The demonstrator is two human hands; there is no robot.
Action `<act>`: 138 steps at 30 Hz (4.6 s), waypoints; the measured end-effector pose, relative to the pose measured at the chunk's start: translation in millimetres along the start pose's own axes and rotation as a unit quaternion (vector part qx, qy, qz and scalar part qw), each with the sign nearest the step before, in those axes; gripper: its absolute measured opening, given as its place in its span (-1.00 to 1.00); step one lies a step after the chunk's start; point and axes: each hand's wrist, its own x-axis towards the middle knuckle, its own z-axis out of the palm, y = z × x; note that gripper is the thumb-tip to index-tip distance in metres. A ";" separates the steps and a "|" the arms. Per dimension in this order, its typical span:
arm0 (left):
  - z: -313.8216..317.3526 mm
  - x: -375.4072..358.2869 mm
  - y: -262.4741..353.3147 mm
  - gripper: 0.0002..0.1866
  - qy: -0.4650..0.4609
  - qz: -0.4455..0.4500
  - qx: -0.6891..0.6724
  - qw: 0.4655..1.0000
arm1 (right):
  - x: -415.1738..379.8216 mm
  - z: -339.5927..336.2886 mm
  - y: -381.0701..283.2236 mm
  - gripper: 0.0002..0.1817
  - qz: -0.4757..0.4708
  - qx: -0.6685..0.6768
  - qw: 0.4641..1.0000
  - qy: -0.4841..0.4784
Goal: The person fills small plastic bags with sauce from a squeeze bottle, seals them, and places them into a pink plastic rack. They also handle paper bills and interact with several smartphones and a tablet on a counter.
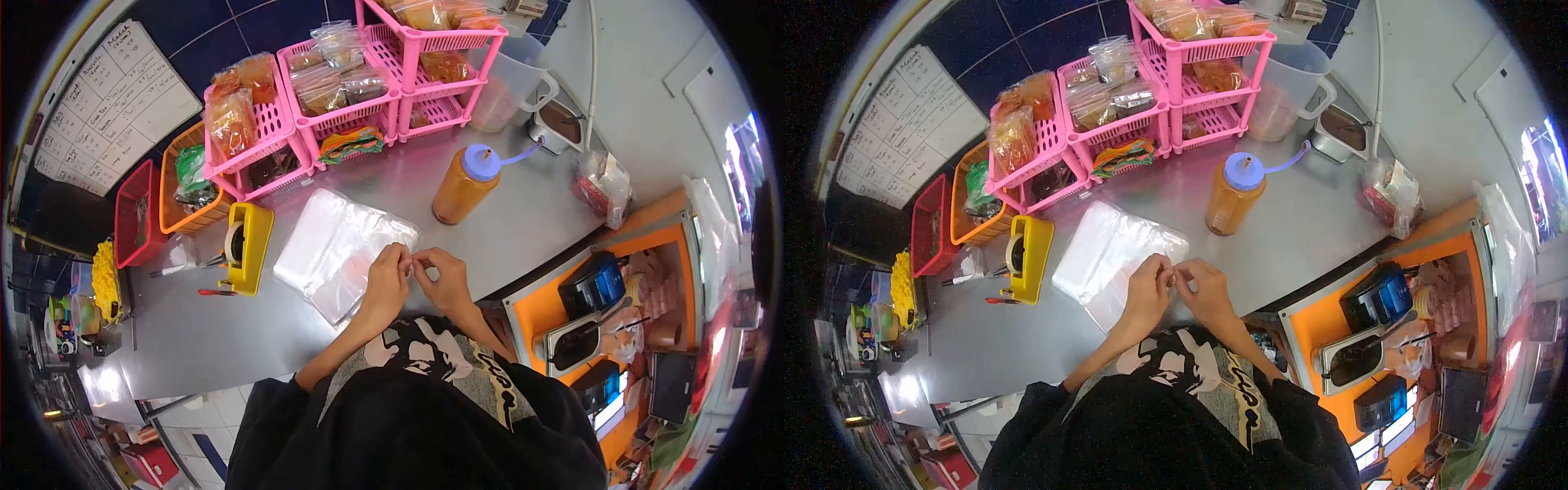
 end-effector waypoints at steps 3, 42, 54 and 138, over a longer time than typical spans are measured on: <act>1.3 -1.2 -10.6 -0.92 -0.024 0.015 0.033 0.999 | -3.0 3.7 1.6 -0.86 0.018 -0.008 1.000 -0.012; 2.0 19.1 -17.8 -0.66 -0.130 -0.130 0.196 0.963 | -1.8 7.2 34.1 -0.85 -0.018 -0.154 0.988 0.023; -31.4 44.0 -8.0 -0.15 -0.329 0.254 0.233 0.879 | 7.2 -25.3 12.8 -0.70 0.127 0.030 0.984 -0.118; -79.9 132.8 172.1 -0.07 -0.105 0.164 -0.304 0.933 | 248.3 -190.3 -213.0 -0.38 -0.754 -0.505 0.366 0.205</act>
